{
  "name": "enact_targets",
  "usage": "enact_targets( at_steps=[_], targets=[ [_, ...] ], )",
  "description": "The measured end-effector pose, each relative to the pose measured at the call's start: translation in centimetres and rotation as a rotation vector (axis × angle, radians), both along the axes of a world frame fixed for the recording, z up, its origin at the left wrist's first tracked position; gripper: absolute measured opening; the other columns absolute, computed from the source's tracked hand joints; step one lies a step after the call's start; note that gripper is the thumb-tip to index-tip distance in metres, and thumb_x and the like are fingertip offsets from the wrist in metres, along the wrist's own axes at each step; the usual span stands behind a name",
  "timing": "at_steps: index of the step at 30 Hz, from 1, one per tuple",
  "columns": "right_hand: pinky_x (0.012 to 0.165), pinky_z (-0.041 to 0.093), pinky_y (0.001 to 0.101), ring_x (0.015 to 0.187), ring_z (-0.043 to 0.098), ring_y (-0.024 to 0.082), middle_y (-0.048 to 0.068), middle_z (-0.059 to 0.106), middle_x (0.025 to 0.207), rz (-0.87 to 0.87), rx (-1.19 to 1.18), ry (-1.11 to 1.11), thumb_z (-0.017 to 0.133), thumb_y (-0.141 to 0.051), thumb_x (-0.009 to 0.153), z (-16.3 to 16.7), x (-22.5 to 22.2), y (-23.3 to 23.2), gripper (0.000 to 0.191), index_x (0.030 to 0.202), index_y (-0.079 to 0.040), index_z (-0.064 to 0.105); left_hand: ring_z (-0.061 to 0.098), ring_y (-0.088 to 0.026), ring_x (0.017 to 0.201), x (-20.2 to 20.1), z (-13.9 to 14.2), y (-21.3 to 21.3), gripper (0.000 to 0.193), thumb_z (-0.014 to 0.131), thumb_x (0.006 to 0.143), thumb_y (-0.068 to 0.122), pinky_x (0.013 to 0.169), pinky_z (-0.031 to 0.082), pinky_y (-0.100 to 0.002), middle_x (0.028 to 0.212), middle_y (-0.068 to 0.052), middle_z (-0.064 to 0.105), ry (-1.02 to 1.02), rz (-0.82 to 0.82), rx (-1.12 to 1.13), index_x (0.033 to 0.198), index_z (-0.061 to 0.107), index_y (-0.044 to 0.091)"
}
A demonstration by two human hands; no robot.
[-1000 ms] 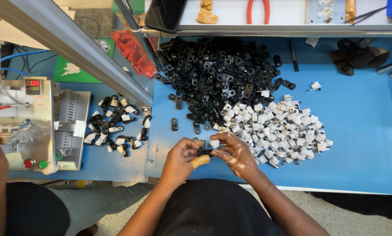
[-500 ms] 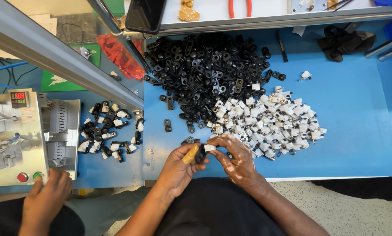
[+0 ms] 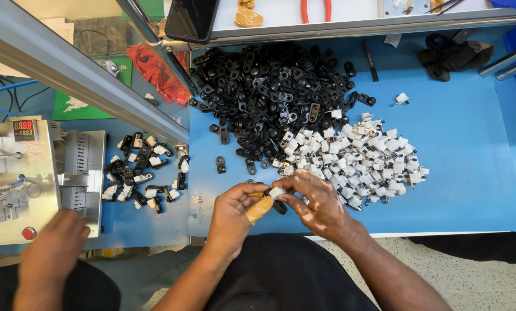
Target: The person repeatedly picks a white plastic component and a black plastic component from piles on a blue workbench, presses them together by hand, and places the assembled pair into a growing pile on the left. The process is continuous and repetitive throughout the clip.
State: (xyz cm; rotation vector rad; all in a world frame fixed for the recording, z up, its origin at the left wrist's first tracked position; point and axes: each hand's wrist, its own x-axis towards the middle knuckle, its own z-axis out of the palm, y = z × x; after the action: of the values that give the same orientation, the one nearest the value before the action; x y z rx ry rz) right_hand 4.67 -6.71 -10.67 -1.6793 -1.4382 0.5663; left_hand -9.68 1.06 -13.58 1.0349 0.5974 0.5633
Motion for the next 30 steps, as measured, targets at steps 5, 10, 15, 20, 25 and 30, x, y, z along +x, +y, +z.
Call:
enact_targets(
  at_steps=[5,10,15,20,25,30],
  targets=[
    [0.056,0.051,0.0202,0.066,0.059,0.012,0.007,0.057,0.077,-0.177,0.177,0.080,0.059,-0.007,0.071,0.2,-1.6,0.4,0.019,0.089,-0.003,0.053,0.054,-0.016,0.089,0.0,2.0,0.2,0.030,0.055,0.070,-0.007,0.079,0.044,-0.026,0.096,-0.010,0.053,-0.023,0.032,0.403,0.100,0.051,-0.004],
    [0.059,0.051,0.0207,0.071,0.057,0.015,0.008,0.056,0.081,-0.131,0.186,0.148,0.062,-0.007,0.067,0.0,-1.4,0.4,0.022,0.088,-0.002,0.056,0.055,-0.012,0.070,0.2,1.9,0.3,0.031,0.050,0.075,0.001,0.066,0.046,-0.023,0.080,-0.007,0.058,0.052,0.091,0.086,0.106,0.048,0.000],
    [0.073,0.046,0.0264,0.088,0.052,0.021,0.011,0.051,0.094,-0.068,0.333,0.005,0.061,-0.005,0.067,-0.3,-1.5,0.0,0.023,0.086,-0.001,0.049,0.052,-0.011,0.065,0.6,1.1,0.3,0.025,0.054,0.074,-0.002,0.059,0.043,-0.022,0.072,-0.006,0.053,0.007,0.017,-0.089,0.099,0.049,-0.004],
    [0.078,0.049,0.0339,0.098,0.052,0.024,0.014,0.050,0.105,-0.003,0.236,0.465,0.057,0.001,0.074,-1.2,-2.0,-0.7,0.024,0.092,-0.001,0.041,0.052,-0.011,0.062,0.2,1.5,0.0,0.019,0.052,0.077,0.002,0.058,0.043,-0.022,0.071,-0.007,0.055,-0.073,0.056,0.025,0.095,0.049,-0.003],
    [0.083,0.045,0.0335,0.098,0.050,0.020,0.013,0.047,0.103,0.072,0.349,0.543,0.054,0.002,0.076,-2.0,-1.7,-1.0,0.026,0.098,-0.001,0.040,0.054,-0.011,0.065,-0.1,2.2,0.0,0.024,0.053,0.073,0.001,0.062,0.045,-0.023,0.073,-0.006,0.056,-0.008,-0.047,0.012,0.096,0.046,-0.002],
    [0.080,0.040,0.0285,0.093,0.044,0.018,0.011,0.041,0.098,0.009,0.324,0.475,0.058,-0.002,0.072,-1.8,-2.0,-1.2,0.029,0.098,0.000,0.044,0.056,-0.012,0.060,-0.1,2.4,-0.3,0.017,0.051,0.077,0.001,0.058,0.047,-0.023,0.070,-0.008,0.057,-0.034,0.028,0.033,0.093,0.048,-0.003]
  ],
)
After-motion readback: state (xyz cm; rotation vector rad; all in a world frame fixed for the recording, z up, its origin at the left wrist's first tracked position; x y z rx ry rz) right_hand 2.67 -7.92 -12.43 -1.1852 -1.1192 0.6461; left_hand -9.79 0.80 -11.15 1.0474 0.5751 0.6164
